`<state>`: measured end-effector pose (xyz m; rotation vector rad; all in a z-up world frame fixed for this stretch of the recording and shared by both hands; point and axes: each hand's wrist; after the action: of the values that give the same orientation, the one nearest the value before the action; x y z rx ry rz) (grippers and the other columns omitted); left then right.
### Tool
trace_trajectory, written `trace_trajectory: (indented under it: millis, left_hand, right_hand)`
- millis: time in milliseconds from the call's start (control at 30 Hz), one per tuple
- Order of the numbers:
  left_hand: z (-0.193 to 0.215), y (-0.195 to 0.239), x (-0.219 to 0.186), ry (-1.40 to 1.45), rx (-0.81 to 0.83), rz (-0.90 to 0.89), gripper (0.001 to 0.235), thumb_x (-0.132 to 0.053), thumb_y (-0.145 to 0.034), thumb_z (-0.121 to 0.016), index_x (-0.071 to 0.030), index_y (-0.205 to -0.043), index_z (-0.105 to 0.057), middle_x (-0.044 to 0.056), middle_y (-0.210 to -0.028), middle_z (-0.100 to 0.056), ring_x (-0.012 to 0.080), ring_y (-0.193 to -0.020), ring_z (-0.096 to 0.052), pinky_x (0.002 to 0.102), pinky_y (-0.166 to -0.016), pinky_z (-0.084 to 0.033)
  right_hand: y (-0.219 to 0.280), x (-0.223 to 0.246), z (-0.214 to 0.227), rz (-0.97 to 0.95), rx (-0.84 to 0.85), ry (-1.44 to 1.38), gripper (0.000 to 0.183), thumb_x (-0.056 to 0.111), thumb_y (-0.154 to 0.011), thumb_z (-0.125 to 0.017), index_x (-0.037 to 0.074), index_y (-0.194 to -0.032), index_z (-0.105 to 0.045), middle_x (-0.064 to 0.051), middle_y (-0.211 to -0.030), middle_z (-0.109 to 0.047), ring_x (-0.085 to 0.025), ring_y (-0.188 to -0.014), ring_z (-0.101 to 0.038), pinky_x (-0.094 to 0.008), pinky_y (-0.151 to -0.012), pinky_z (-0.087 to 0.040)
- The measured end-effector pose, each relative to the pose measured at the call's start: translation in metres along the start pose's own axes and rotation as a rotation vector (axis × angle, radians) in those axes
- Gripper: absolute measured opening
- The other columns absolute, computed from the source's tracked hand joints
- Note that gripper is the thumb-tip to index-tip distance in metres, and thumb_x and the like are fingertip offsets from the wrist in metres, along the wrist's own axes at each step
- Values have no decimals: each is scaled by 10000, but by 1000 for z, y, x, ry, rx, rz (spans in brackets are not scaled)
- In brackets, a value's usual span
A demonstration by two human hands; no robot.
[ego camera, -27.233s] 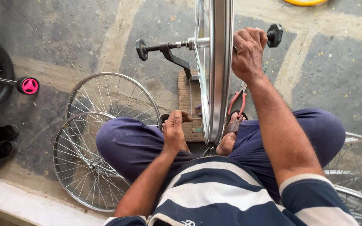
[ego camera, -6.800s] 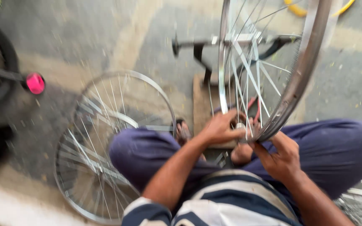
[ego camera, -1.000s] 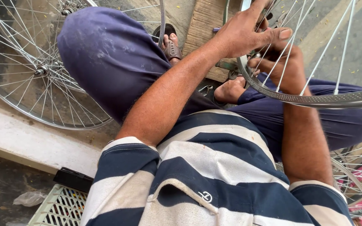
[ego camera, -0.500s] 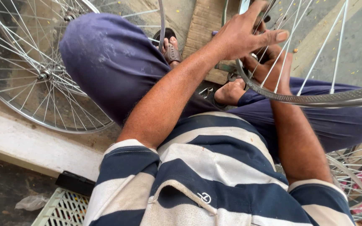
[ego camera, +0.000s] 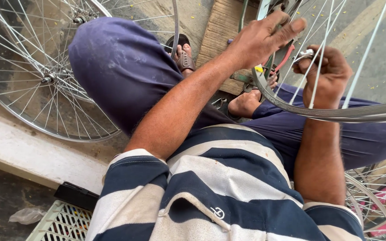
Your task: The person is sitting on the ground and using pliers to adjust the spokes of a bicycle wheel. They rotate the wheel and repeatedly tighten or loosen individual spokes to true the wheel.
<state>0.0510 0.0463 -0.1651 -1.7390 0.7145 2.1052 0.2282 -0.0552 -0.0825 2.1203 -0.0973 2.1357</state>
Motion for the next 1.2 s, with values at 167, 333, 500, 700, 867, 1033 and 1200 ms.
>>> trace_trajectory:
  millis: [167,333,500,700,867,1033,1200]
  left_hand:
    - [-10,-3,19,-266,-311,-410,888,-690,-1002,-552,10,-1514,-364,302,-1291,-634,387,-1142,-672,501,-912,-538]
    - [-10,1,20,-67,-3,-154,805,-629,-987,-578,-58,-1522,-391,191,-1205,-725,295,-1114,-750,440,-905,-622]
    - [-4,7,6,-29,-19,-202,791,-617,-1012,-608,-40,-1513,-404,169,-1165,-730,268,-1073,-754,408,-853,-629]
    - [0,11,-4,56,28,-166,809,-633,-962,-588,-35,-1479,-417,103,-980,-796,214,-926,-820,377,-764,-660]
    - [-2,11,-6,42,-1,-188,841,-679,-935,-600,-31,-1455,-466,133,-966,-781,213,-881,-820,364,-704,-666]
    - [2,11,-17,51,5,-202,931,-765,-888,-601,-20,-1440,-517,149,-955,-774,211,-871,-815,355,-668,-651]
    - [8,16,-32,79,30,-187,945,-780,-860,-615,-28,-1428,-546,100,-843,-767,176,-781,-802,341,-621,-611]
  right_hand:
    - [-5,-10,-9,-249,161,143,209,-92,-1056,-618,-8,-1242,-660,-117,-1140,-738,-194,-1063,-731,-339,-943,-630]
    - [-12,-16,-25,-247,290,84,398,-133,-968,-587,-19,-1350,-600,-109,-1242,-710,-180,-1165,-701,-325,-1028,-598]
    - [-11,-2,-22,-263,358,126,314,-115,-1035,-599,-46,-1342,-598,-132,-1242,-704,-192,-1172,-692,-347,-1053,-573]
    - [-2,14,-5,-380,435,-14,377,95,-1068,-565,-79,-1403,-572,-131,-1226,-688,-201,-1108,-681,-340,-991,-563]
    - [2,-3,2,-520,291,-55,321,102,-1110,-582,-115,-1345,-614,-136,-1142,-696,-203,-1005,-677,-343,-911,-557]
    - [8,7,4,-410,366,-295,299,41,-1072,-634,-112,-1326,-596,-201,-1151,-693,-250,-1051,-706,-375,-970,-581]
    - [10,16,-1,-467,409,-502,395,74,-962,-697,-120,-1298,-623,-274,-1243,-712,-325,-1160,-735,-426,-1058,-599]
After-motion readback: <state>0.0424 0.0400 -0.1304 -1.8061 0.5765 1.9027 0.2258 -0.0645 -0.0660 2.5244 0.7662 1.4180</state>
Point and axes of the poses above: each hand's wrist, its own y-axis away from the middle knuckle, its own z-axis out of the back of the hand, x = y × z
